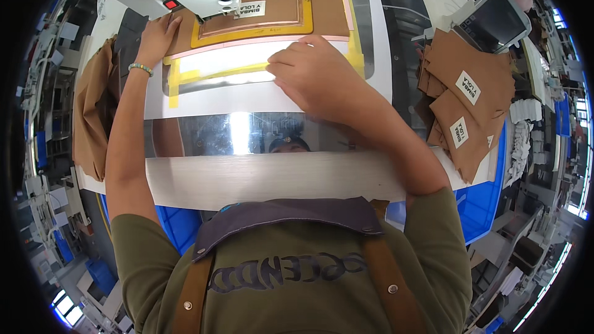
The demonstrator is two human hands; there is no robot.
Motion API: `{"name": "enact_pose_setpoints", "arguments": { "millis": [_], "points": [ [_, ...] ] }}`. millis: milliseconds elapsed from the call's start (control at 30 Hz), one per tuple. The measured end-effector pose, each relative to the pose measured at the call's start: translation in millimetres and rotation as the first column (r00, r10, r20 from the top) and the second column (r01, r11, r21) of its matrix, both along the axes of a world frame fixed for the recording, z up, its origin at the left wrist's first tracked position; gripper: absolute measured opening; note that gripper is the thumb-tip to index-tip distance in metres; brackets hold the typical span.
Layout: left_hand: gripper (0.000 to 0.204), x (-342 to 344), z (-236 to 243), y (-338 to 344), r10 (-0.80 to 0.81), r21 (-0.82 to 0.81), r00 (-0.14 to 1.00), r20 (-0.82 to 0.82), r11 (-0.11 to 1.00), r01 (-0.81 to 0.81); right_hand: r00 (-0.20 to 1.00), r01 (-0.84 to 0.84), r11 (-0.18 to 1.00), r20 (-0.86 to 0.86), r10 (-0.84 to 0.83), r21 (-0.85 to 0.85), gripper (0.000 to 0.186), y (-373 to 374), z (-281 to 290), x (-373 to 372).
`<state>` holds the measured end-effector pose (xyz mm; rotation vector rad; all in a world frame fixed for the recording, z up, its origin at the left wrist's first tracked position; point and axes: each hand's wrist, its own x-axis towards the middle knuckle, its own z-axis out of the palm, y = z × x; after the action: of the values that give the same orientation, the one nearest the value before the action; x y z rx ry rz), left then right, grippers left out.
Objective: Using an industrial sewing machine to assemble or finish leather bag components.
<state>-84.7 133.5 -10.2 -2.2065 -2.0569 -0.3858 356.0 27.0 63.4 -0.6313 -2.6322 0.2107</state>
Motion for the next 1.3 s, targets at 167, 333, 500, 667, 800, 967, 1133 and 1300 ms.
{"name": "enact_pose_setpoints", "arguments": {
  "millis": [167, 333, 500, 667, 800, 967, 1133, 1300],
  "points": [
    [0.043, 48.7, -6.4, -4.4, -0.010, 0.110, 0.999, -0.036, 0.994, 0.014, 0.991, 0.102, 0.985, 0.074, -0.113, 0.140, 0.018, 16.3, -6.4, -21.1],
    [0.029, 82.6, -17.4, 0.7, -0.022, 0.164, 0.998, -0.051, 0.986, 0.030, 0.973, 0.186, 0.969, 0.105, -0.204, 0.162, 0.016, 23.8, -24.6, -17.0],
    [0.028, 115.3, -14.2, -7.6, -0.029, 0.332, 0.995, 0.093, 0.943, -0.003, 0.959, 0.266, 0.950, 0.054, -0.278, 0.163, 0.011, 30.5, -24.6, -7.8],
    [0.022, 101.1, -14.1, -2.1, -0.154, 0.348, 0.962, 0.225, 0.935, 0.068, 0.969, 0.245, 0.963, 0.006, -0.247, 0.116, 0.012, 35.6, -26.4, -19.7],
    [0.015, 119.8, -6.7, -9.4, -0.058, 0.259, 0.735, 0.676, 0.952, -0.163, 0.982, 0.183, 0.978, -0.067, -0.177, 0.103, 0.011, 41.2, -29.8, -20.3],
    [0.010, 70.2, -2.2, -1.3, 0.195, 0.361, 0.625, 0.756, 0.672, -0.647, 0.969, 0.247, 0.965, 0.012, -0.247, -0.092, 0.009, 30.3, -14.7, -13.7],
    [0.013, 18.0, 67.0, -126.7, -0.069, 0.675, 0.838, 0.542, 0.630, -0.385, 0.969, 0.247, 0.955, 0.016, -0.248, -0.161, 0.012, 31.0, -23.1, -15.2],
    [0.017, -19.7, 129.4, -305.4, -0.297, 0.748, 0.689, 0.660, 0.337, -0.571, 0.963, 0.267, 0.939, 0.016, -0.270, -0.216, 0.014, 38.5, -23.1, -9.4]
  ]
}}
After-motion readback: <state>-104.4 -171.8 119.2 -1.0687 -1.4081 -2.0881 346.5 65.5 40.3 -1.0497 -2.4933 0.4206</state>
